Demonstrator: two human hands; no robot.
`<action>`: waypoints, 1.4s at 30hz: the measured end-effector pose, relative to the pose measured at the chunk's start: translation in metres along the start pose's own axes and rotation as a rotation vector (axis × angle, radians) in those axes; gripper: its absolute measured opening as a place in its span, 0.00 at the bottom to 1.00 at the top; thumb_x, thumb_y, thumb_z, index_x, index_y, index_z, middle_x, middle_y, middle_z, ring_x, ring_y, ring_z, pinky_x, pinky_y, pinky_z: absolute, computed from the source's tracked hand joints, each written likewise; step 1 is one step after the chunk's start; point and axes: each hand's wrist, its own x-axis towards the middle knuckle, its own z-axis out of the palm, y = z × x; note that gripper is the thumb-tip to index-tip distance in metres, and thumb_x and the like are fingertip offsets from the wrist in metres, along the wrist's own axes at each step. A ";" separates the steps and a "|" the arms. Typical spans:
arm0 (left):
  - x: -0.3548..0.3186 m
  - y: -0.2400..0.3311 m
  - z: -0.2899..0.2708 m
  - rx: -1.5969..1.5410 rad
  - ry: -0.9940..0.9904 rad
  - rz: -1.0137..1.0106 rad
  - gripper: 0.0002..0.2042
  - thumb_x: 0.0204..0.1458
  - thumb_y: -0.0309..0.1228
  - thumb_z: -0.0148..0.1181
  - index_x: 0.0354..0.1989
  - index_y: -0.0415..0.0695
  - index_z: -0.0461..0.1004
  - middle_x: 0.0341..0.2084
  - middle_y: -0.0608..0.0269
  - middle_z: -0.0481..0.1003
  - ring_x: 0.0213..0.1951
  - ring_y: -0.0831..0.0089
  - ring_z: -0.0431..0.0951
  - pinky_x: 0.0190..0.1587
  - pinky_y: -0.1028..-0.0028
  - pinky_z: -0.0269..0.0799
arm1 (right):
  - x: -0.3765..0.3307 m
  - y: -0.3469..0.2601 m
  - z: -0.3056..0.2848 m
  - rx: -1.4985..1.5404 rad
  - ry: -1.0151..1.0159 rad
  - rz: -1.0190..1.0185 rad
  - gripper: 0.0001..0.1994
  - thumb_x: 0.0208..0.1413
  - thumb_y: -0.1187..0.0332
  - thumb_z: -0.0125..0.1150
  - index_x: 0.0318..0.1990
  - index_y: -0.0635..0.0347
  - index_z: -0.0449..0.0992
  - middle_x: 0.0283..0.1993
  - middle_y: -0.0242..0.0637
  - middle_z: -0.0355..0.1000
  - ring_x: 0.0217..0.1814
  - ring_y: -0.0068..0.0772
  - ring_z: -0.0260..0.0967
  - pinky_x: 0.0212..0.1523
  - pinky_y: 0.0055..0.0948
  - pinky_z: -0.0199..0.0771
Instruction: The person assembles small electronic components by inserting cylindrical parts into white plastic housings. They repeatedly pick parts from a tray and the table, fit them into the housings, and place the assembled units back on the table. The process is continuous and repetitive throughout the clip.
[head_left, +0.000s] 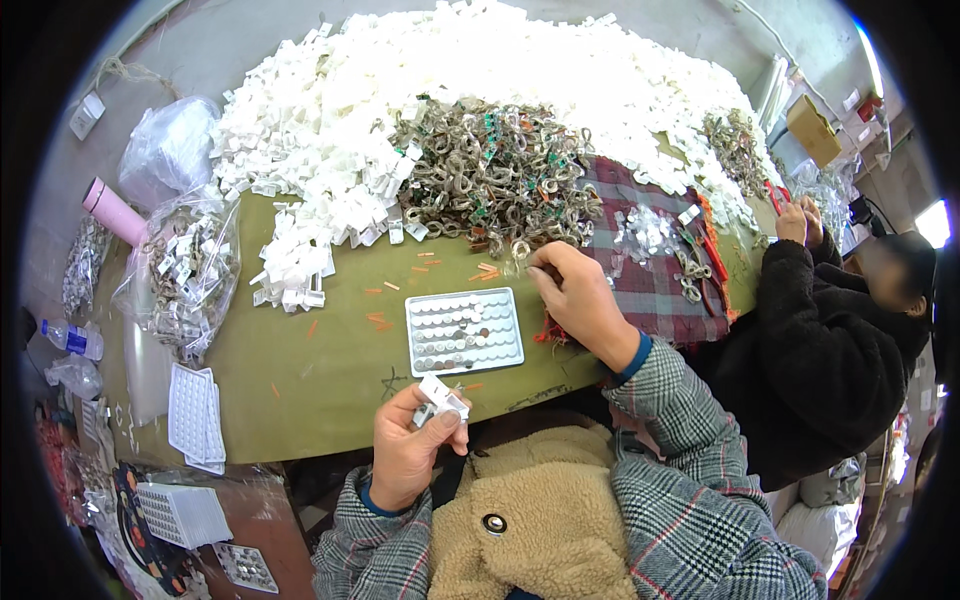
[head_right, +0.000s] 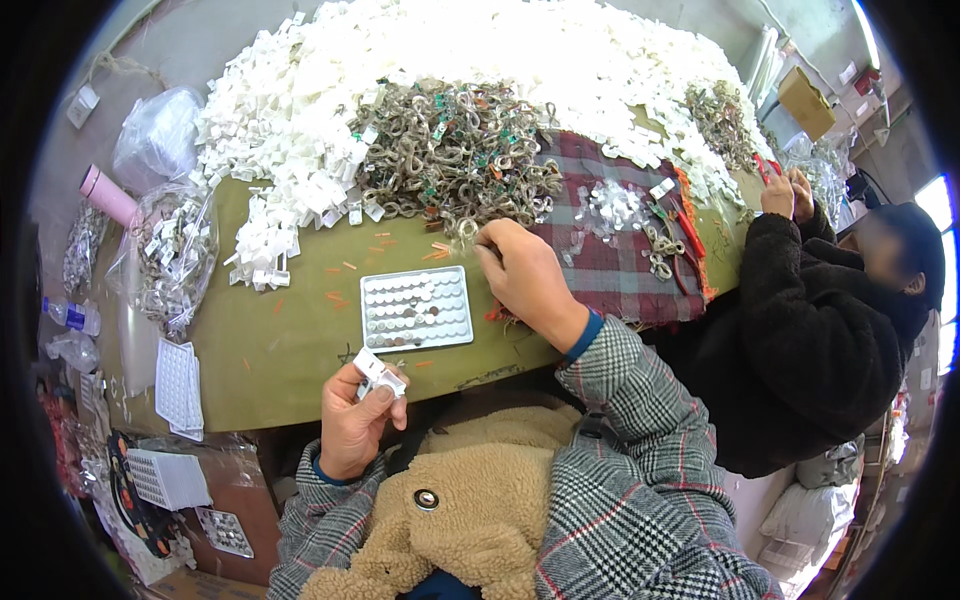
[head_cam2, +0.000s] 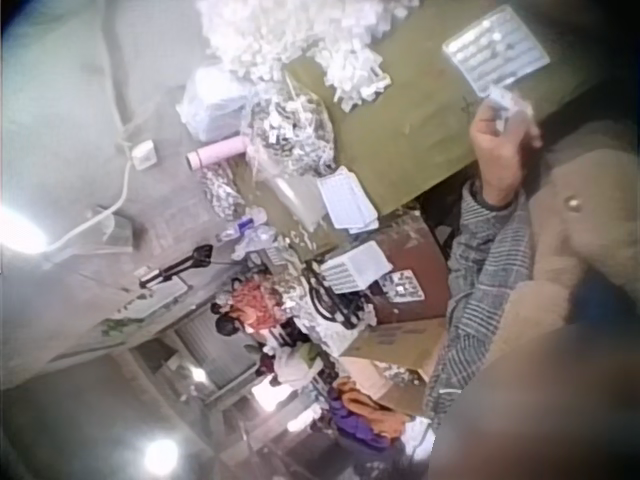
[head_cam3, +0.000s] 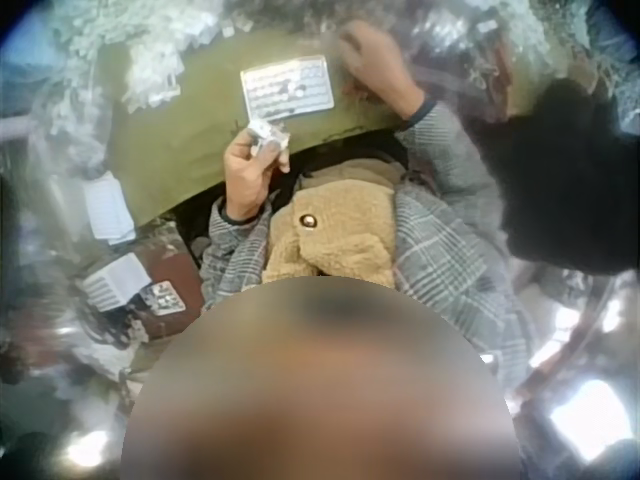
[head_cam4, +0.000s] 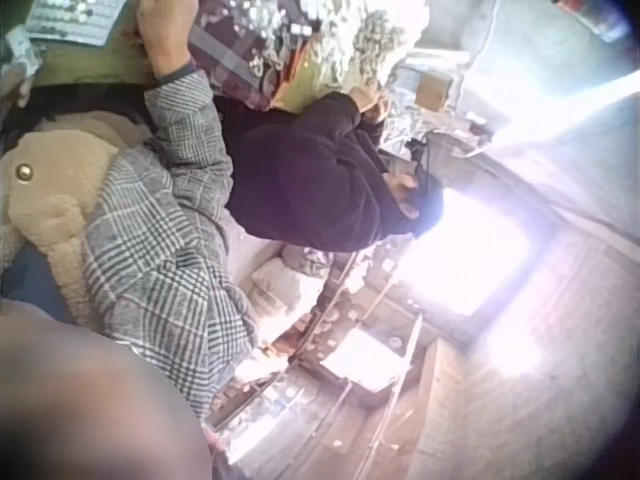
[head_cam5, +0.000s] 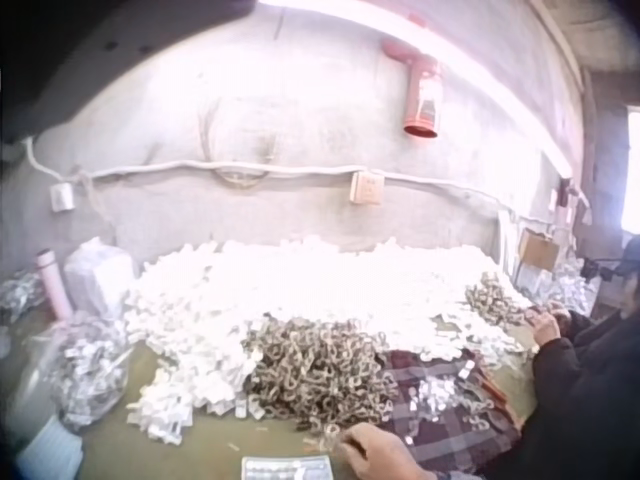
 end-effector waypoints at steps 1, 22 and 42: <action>0.001 0.002 0.003 0.046 -0.019 0.020 0.13 0.57 0.27 0.61 0.47 0.31 0.72 0.41 0.49 0.77 0.28 0.74 0.76 0.26 0.76 0.76 | -0.006 -0.006 -0.005 0.071 0.011 0.052 0.04 0.54 0.75 0.59 0.37 0.62 0.74 0.34 0.47 0.72 0.35 0.52 0.73 0.34 0.41 0.73; 0.009 0.005 0.023 -0.131 0.010 -0.096 0.13 0.61 0.27 0.58 0.51 0.34 0.71 0.44 0.54 0.78 0.43 0.67 0.82 0.44 0.71 0.82 | -0.065 -0.055 -0.015 0.777 -0.296 0.339 0.12 0.65 0.72 0.56 0.51 0.70 0.75 0.40 0.36 0.76 0.37 0.20 0.73 0.40 0.23 0.76; 0.003 -0.001 0.029 0.093 -0.397 -0.005 0.09 0.52 0.22 0.66 0.39 0.34 0.75 0.54 0.32 0.70 0.32 0.63 0.83 0.27 0.73 0.80 | -0.073 -0.046 -0.003 1.610 -0.165 0.556 0.08 0.66 0.68 0.55 0.47 0.62 0.70 0.35 0.36 0.73 0.23 0.20 0.65 0.39 0.32 0.77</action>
